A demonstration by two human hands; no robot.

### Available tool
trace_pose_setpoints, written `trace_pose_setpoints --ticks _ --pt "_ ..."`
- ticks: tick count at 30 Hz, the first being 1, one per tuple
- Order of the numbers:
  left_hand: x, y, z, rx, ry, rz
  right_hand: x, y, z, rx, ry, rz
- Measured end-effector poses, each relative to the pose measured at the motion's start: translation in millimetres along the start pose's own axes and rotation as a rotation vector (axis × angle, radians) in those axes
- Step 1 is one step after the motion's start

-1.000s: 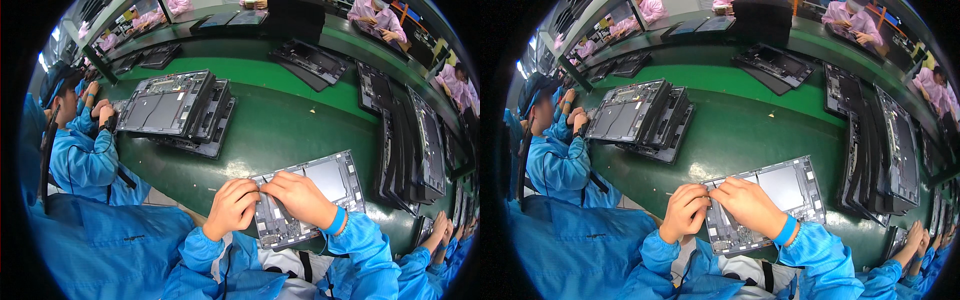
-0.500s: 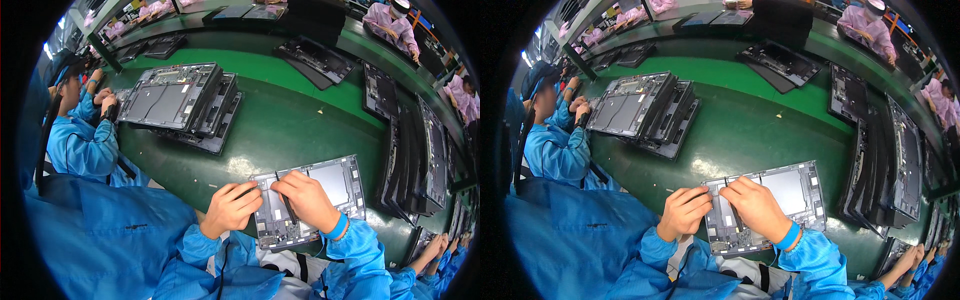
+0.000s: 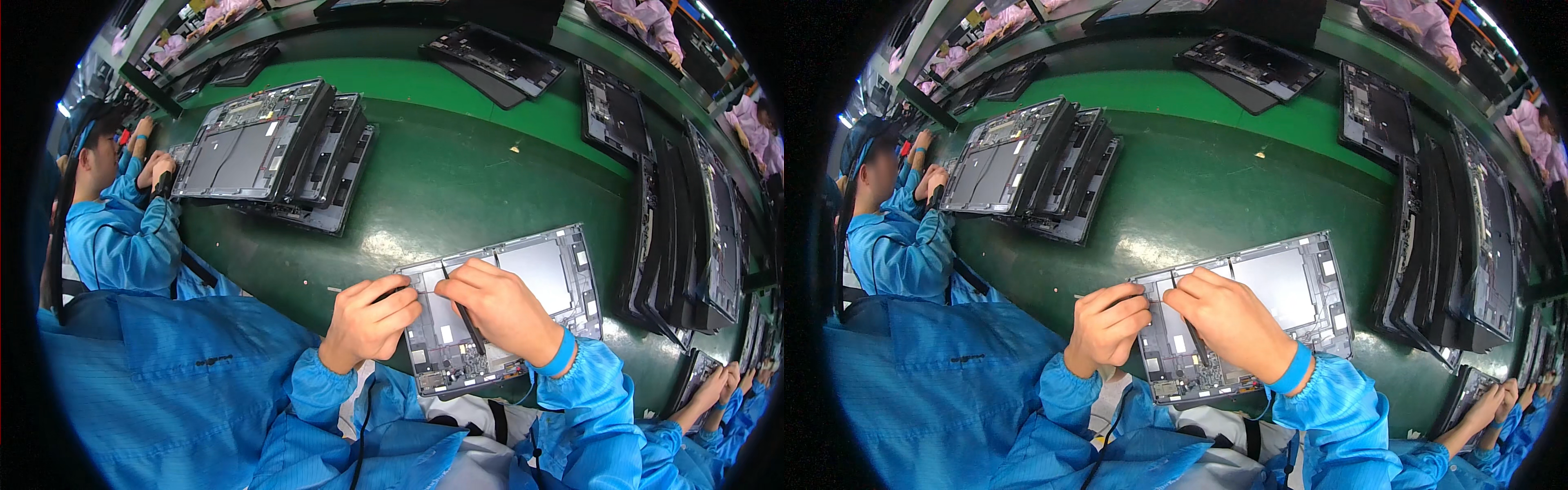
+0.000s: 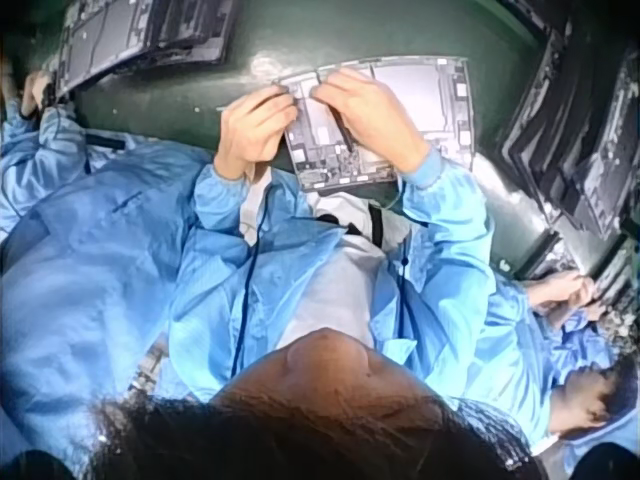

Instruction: The person assembles electronic components into a laptop chassis by hand, inserting circuit boards and internal cables into the device. The person uses a stylus-like tool and tweezers for precise placement of the components.

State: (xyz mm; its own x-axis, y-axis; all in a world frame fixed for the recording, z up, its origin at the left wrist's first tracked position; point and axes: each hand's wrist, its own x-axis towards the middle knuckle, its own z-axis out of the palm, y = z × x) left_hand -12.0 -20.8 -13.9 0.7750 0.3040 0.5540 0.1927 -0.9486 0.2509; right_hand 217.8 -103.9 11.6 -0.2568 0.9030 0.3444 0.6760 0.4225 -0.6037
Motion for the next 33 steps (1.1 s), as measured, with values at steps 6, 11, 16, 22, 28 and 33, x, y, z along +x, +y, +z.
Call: trace_pose_setpoints --ticks 6,11,16,22,28,33 --pt "-2.4 1.0 3.3 -0.035 0.070 -0.023 14.2 0.8 -7.9 0.185 0.077 0.003" --pt "2.5 0.4 0.8 -0.072 0.053 -0.034 28.1 14.7 1.6 0.541 0.012 0.064" --pt "1.7 0.3 -1.5 -0.099 0.050 -0.075 20.4 15.3 4.5 0.599 0.021 0.112" --pt "-8.5 -1.0 -4.7 -0.104 0.025 -0.082 21.9 16.5 2.9 0.377 -0.031 0.008" --pt "-8.3 -1.1 -6.3 -0.127 0.030 -0.068 22.7 15.9 4.3 0.369 -0.029 0.051" --pt "-8.1 -0.9 -4.8 -0.092 0.017 -0.045 24.2 13.9 5.9 0.354 -0.035 0.115"
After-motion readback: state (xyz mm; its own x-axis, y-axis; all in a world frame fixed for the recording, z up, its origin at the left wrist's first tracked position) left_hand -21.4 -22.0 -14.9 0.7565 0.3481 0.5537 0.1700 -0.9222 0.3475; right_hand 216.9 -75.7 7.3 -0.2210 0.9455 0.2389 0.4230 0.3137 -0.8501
